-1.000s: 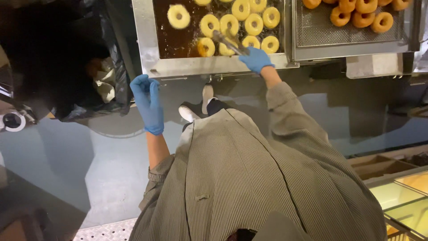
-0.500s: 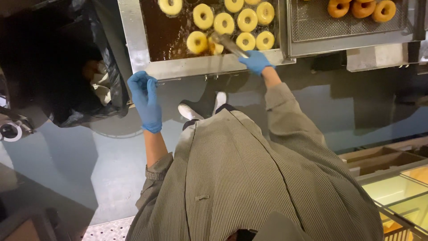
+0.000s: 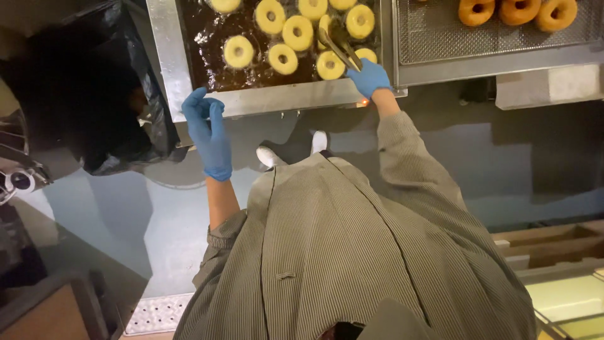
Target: Frying donuts in a commercial kitchen fryer and moving them to a cooling tray.
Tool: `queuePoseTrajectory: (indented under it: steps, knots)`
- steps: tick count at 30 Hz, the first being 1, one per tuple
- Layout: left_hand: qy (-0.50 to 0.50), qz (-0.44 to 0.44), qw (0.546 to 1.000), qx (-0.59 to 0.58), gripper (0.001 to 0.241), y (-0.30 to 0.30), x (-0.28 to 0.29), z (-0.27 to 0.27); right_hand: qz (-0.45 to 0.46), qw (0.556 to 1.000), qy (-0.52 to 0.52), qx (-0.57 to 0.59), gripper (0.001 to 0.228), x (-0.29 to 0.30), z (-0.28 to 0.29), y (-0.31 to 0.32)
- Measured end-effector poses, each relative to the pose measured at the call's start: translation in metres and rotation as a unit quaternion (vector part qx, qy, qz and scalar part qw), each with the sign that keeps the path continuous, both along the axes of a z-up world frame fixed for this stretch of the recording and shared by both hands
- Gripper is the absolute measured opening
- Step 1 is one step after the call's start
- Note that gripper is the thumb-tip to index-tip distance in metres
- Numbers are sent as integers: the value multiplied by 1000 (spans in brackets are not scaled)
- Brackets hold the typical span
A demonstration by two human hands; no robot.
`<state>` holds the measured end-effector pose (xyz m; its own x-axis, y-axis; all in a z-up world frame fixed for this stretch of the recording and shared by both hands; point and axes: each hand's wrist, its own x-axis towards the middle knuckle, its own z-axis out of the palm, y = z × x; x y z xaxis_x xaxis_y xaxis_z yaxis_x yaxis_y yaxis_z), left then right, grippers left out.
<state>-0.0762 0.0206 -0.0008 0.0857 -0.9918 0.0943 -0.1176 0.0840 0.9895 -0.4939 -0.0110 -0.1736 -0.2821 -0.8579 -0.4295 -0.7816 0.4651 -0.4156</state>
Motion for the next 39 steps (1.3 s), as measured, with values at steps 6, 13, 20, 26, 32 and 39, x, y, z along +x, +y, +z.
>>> queuePoseTrajectory:
  steps: [6,13,20,26,32,39]
  knots:
    - [-14,44,999,14,33,8,-48,-9,148,983,88,61,59,-20,12,27]
    - [-54,76,996,9,29,2,-95,6,167,985,44,31,50,-26,-7,28]
    - [-155,23,980,-119,19,-50,-95,39,88,994,39,42,57,-68,72,61]
    - [-232,-52,945,-223,9,-179,-104,15,70,991,79,88,62,-61,58,56]
    - [-240,-49,951,-187,8,-258,-87,-3,43,985,36,165,56,-57,14,44]
    - [-231,-73,954,-176,9,-331,-45,-29,-78,997,-10,26,65,-65,37,91]
